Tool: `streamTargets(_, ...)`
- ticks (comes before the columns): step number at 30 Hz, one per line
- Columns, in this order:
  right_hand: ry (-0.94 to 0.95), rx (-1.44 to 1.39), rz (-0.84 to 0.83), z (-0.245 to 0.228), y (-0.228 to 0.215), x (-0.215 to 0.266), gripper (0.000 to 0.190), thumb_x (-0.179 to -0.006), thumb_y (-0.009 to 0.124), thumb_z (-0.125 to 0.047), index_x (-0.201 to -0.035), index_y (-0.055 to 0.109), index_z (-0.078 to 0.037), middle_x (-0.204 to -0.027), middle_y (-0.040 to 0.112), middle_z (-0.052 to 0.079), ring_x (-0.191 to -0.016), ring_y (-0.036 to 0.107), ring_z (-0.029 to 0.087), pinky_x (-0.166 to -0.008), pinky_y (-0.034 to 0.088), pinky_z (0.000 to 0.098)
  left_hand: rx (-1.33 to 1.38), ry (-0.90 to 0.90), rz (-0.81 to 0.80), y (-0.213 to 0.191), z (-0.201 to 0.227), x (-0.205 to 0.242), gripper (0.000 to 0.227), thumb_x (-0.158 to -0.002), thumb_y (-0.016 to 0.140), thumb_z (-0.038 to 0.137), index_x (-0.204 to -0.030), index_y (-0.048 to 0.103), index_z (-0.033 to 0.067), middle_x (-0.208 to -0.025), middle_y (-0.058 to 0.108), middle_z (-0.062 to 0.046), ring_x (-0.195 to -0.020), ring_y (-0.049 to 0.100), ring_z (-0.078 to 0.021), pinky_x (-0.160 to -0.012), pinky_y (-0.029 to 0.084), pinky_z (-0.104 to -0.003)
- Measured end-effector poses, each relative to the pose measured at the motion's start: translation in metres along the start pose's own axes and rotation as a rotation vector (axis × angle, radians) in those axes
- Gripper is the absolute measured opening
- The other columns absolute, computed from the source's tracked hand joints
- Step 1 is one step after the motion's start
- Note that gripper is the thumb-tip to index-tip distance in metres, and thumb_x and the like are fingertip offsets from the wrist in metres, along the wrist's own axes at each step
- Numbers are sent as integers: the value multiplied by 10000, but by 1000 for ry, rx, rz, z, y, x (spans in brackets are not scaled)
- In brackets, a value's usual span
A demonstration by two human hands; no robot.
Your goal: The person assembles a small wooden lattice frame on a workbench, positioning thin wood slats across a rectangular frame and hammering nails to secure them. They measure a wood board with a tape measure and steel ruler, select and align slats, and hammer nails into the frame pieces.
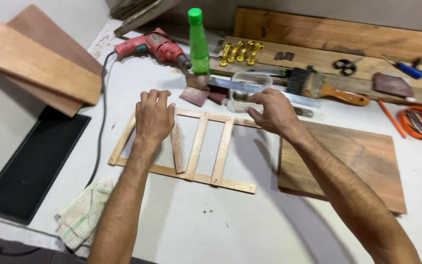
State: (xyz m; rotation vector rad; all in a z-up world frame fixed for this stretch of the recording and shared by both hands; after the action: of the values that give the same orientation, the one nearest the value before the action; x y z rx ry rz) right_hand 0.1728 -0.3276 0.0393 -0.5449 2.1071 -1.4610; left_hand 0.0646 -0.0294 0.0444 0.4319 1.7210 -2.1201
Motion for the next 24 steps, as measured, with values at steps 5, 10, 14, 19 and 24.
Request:
streamTargets(5,102,57,165,30,-76,62,295,-933,767,-361,-1089,777,-111,-1016,686,118,-1046,622,280,-910,528,450,83,340,-28,1,114,-28,330,-881,756,227,-1166,665,88,-1132,620,-118,-1131,555,-317,-905,478,-486)
streamTargets(10,181,47,251,73,-117,136,286,-919,768,-352,-1088,759,-121,-1013,677,104,-1058,623,278,-922,507,447,126,556,-23,24,214,-40,228,-939,739,211,-1127,668,103,-1159,623,-104,-1121,564,-286,-907,484,-465)
streamTargets(14,146,65,356,99,-151,215,294,-894,802,-336,-1089,765,-119,-1071,684,120,-1092,620,312,-947,509,450,231,682,-7,32,305,-43,204,-936,745,214,-1106,687,119,-1134,629,-81,-1123,564,-284,-890,476,-472)
streamTargets(19,237,116,396,133,-200,306,301,-880,822,-334,-1076,764,-112,-1056,695,127,-1070,648,314,-929,526,449,384,836,-13,36,433,-33,211,-907,769,236,-1069,698,121,-1133,636,-79,-1128,560,-306,-874,466,-484)
streamTargets(24,500,-57,320,177,-236,381,312,-849,814,-334,-1080,762,-129,-1036,715,97,-924,719,237,-841,586,393,479,966,-13,36,565,-10,251,-881,788,266,-1052,701,105,-1134,637,-119,-1116,554,-324,-850,461,-501)
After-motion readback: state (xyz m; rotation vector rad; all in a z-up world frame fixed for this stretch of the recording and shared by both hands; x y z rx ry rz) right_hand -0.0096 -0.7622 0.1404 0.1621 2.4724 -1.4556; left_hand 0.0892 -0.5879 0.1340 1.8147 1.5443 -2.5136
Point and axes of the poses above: each hand's wrist, its own x-axis away from the middle knuckle, its own y-axis out of the palm, z = x × y, the point moved 6 cm from there along -x, towards the middle knuckle
